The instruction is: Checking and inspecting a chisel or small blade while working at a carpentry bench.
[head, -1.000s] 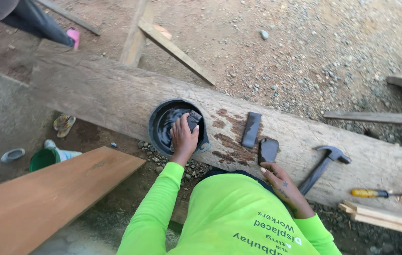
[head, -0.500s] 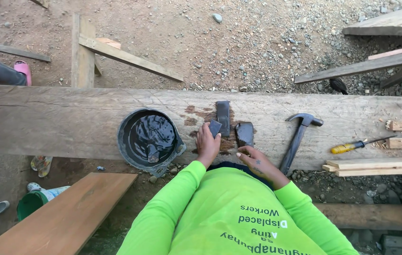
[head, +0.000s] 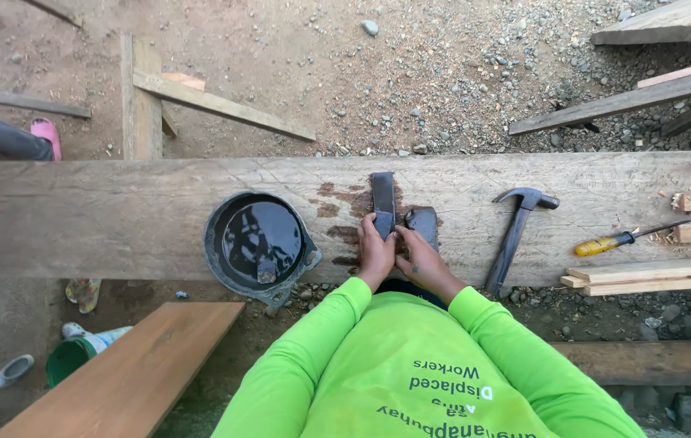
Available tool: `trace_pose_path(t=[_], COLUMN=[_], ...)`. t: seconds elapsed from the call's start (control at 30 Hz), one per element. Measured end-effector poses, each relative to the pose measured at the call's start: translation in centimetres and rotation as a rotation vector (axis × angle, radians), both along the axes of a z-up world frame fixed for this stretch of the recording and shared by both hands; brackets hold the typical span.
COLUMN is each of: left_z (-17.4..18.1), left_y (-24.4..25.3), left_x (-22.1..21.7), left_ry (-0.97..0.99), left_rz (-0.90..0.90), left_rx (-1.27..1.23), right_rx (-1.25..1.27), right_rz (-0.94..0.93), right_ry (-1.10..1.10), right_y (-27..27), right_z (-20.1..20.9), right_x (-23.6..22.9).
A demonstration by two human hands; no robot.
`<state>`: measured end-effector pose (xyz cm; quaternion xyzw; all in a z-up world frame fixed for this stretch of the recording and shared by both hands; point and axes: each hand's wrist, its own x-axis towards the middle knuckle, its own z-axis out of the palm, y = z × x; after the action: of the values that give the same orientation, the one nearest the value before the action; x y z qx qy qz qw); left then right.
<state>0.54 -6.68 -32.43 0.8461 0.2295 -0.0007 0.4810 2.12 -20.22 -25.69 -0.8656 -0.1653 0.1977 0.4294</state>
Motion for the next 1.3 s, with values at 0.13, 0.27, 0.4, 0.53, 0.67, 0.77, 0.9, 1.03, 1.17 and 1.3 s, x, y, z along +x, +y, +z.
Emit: trace_pose_path(t=[0.13, 0.27, 0.4, 0.53, 0.67, 0.77, 0.9, 1.03, 1.17, 1.3], left_z=[-0.6, -2.7, -5.1, -3.4, -3.0, -2.6, -1.3, 0.4, 0.0, -0.1], left_y=[-0.1, 0.3, 1.0, 2.0, 3.0, 3.7, 4.5, 4.7, 4.7, 4.6], left_x=[-0.1, -0.7, -1.1, -0.7, -0.6, -0.5, -0.6, -1.0, -1.1, -0.9], left_ry=[0.021, 0.056, 0.007, 0.175, 0.195, 0.171, 0.111, 0.184, 0.116, 0.16], left_rz=[0.009, -0.009, -0.087, -0.17, -0.275, -0.326, -0.438, -0.479, -0.542, -0.561], left_rx=[-0.109, -0.197, -0.243, -0.154, -0.134, -0.155, -0.161, -0.078, 0.009, 0.034], right_rx=[-0.006, 0.009, -0.13, -0.22, -0.301, -0.33, -0.384, -0.445, -0.482, -0.473], right_rz=[0.015, 0.04, 0.082, 0.107, 0.19, 0.25, 0.31, 0.351, 0.353, 0.352], right_ry=[0.033, 0.012, 0.051, -0.121, -0.213, -0.237, -0.258, -0.244, -0.232, -0.282], right_y=[-0.2, 0.2, 0.8, 1.1, 1.0, 0.8, 0.7, 0.8, 0.8, 0.8], right_z=[-0.8, -0.8, -0.2, -1.1, -2.0, -2.6, -3.2, -2.7, -2.5, -2.8], right_x=[0.1, 0.1, 0.6, 1.1, 1.6, 1.9, 2.2, 2.0, 2.0, 2.1])
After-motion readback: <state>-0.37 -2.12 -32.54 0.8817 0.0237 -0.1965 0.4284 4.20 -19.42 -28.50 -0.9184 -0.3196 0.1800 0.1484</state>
